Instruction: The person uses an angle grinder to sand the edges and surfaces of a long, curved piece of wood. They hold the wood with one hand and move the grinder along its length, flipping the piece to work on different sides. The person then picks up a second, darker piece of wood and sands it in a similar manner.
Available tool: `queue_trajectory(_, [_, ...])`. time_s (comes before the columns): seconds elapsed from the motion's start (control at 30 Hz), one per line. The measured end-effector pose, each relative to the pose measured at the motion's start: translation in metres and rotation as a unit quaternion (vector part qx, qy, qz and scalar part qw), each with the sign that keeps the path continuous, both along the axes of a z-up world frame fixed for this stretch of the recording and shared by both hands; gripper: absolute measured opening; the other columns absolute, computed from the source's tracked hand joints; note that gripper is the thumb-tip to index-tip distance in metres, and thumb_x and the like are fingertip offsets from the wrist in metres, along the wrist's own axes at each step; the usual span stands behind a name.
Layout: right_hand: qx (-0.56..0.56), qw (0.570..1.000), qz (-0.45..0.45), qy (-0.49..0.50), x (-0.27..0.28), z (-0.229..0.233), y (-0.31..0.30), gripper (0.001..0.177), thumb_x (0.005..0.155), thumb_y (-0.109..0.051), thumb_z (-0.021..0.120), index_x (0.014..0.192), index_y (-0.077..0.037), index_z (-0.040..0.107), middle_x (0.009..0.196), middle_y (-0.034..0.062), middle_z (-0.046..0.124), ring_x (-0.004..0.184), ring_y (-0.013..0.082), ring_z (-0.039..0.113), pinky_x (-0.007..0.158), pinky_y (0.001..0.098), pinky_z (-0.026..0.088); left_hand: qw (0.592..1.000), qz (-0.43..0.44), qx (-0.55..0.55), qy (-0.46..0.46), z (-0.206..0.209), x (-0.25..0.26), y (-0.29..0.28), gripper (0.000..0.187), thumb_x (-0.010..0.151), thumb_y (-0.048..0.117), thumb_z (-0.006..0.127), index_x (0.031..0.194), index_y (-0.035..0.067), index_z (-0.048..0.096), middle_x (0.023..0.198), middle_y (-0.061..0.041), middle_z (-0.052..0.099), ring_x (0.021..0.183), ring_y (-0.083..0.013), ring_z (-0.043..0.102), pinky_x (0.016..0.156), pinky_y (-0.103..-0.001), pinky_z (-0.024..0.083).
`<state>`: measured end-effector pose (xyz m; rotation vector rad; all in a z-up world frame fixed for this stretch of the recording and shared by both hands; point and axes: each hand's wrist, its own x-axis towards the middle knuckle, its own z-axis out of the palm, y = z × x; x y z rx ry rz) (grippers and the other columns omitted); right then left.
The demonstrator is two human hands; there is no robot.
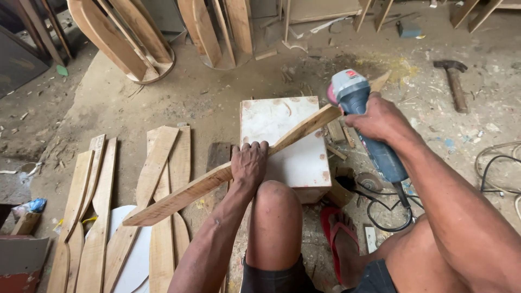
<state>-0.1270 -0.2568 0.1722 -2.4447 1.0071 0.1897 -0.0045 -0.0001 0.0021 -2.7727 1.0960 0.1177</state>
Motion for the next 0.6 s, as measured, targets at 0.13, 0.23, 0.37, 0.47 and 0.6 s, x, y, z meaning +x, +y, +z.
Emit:
queue_trajectory(0.13, [0.016,0.999,0.033,0.031,0.0,-0.003,0.001,0.078,0.076,-0.049,0.072,0.131,0.004,0.052,0.13,0.0339,0.063,0.125,0.0479,0.059,0.1,0.0606,0.05,1.0,-0.001,0.004,-0.005,0.005,-0.007,0.001,0.019,0.095,0.012,0.044,0.112,0.018,0.051,0.103,-0.003,0.068,0.101,-0.0278,0.067,0.082,-0.046,0.045])
queue_trajectory(0.23, [-0.006,1.0,0.008,0.025,0.003,-0.001,-0.001,0.073,0.081,-0.041,0.072,0.133,0.005,0.05,0.127,0.0345,0.063,0.122,0.0495,0.061,0.098,0.0616,0.05,1.0,-0.003,-0.01,-0.021,-0.002,-0.001,0.003,0.018,0.096,0.014,0.045,0.112,0.019,0.05,0.102,-0.003,0.067,0.101,-0.0282,0.067,0.081,-0.047,0.045])
queue_trajectory(0.37, [0.003,1.0,0.015,0.02,-0.002,0.003,0.006,0.077,0.079,-0.042,0.074,0.133,0.007,0.049,0.124,0.035,0.065,0.119,0.0495,0.063,0.096,0.0624,0.051,1.0,-0.004,-0.004,0.002,-0.003,0.001,-0.001,0.019,0.093,0.01,0.046,0.111,0.018,0.05,0.1,-0.004,0.067,0.099,-0.0292,0.067,0.079,-0.046,0.044])
queue_trajectory(0.47, [0.023,0.999,0.02,0.01,0.0,-0.006,0.001,0.07,0.083,-0.038,0.074,0.131,0.008,0.051,0.118,0.0357,0.066,0.111,0.0501,0.066,0.092,0.0618,0.054,1.0,0.001,-0.002,0.01,-0.003,-0.003,0.003,0.02,0.093,0.01,0.046,0.111,0.018,0.05,0.101,-0.004,0.068,0.1,-0.029,0.067,0.078,-0.046,0.044])
queue_trajectory(0.6, [-0.02,1.0,0.009,-0.001,0.003,-0.008,-0.011,0.071,0.083,-0.038,0.075,0.129,0.01,0.049,0.112,0.0374,0.068,0.106,0.0527,0.068,0.084,0.0655,0.055,1.0,-0.003,-0.004,0.0,-0.001,-0.001,0.0,0.02,0.093,0.01,0.047,0.111,0.017,0.05,0.101,-0.003,0.067,0.099,-0.0289,0.067,0.077,-0.045,0.044])
